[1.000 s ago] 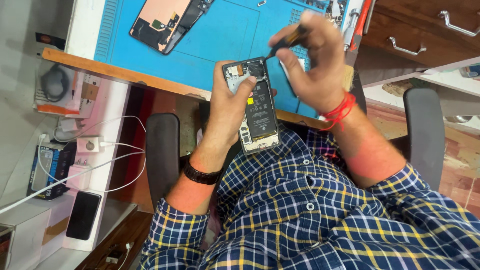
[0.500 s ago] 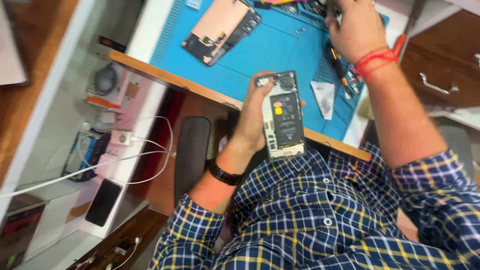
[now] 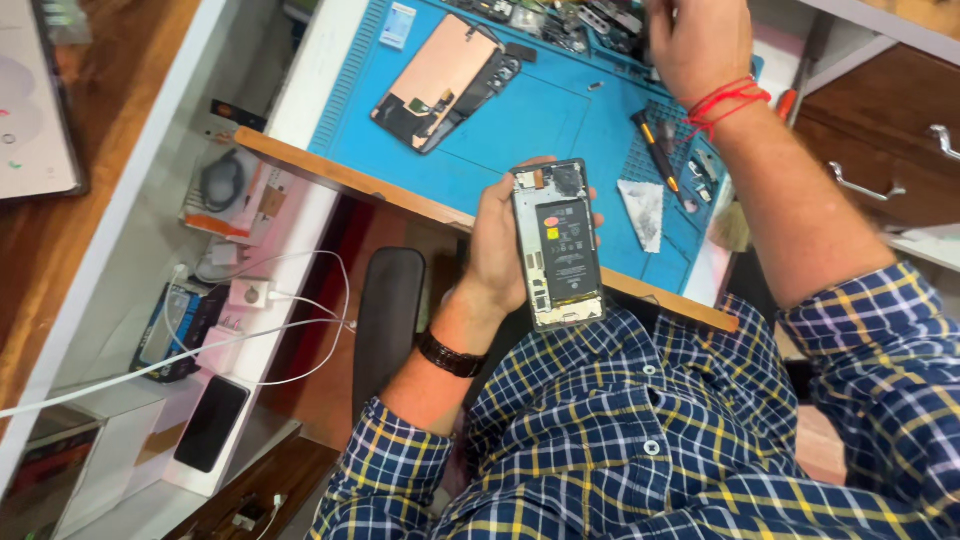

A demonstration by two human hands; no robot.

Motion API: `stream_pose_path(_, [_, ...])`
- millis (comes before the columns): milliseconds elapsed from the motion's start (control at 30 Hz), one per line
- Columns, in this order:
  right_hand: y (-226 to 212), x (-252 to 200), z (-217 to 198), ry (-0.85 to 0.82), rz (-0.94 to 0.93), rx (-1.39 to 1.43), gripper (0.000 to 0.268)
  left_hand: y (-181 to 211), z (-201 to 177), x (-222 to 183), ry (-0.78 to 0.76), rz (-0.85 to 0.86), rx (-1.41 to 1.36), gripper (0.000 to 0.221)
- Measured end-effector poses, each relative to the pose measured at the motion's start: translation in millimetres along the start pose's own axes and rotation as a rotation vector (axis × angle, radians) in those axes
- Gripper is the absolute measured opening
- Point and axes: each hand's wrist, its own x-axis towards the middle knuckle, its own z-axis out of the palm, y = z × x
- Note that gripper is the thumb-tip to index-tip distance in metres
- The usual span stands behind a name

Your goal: The person uses a screwdriver to remove screws from the internal frame of a disassembled smartphone. They carefully unscrew components near the battery and motherboard, placing the removed screws on a blue anti-static mat. The person holds the phone with their left hand while manipulating the tool with their right hand.

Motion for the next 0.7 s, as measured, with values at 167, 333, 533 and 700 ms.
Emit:
stream_pose_path(167, [4.2, -9.5, -12.7, 0.003, 0.538, 1.217, 0.014, -1.3, -3.4, -1.5, -0.061, -0.012, 0.023, 0.048])
stream_pose_path(333, [-7.6, -25.9, -49.8, -0.061, 0.518, 1.255, 0.013, 0.1, -2.7, -0.6, -0.079, -0.051, 0.102, 0.048])
stream_pose_path(533, [-65.3, -34.4, -110.3, -0.373, 0.154, 0.508, 0.038, 0.3, -1.5, 0.4, -0.122, -0.108, 0.136, 0.054])
stream_pose_path(700, [-112.0, -32.5, -134.9, -0.44, -0.319, 0.35, 0.047, 3.1, 7.9, 0.4, -0.112, -0.138, 0.167, 0.057])
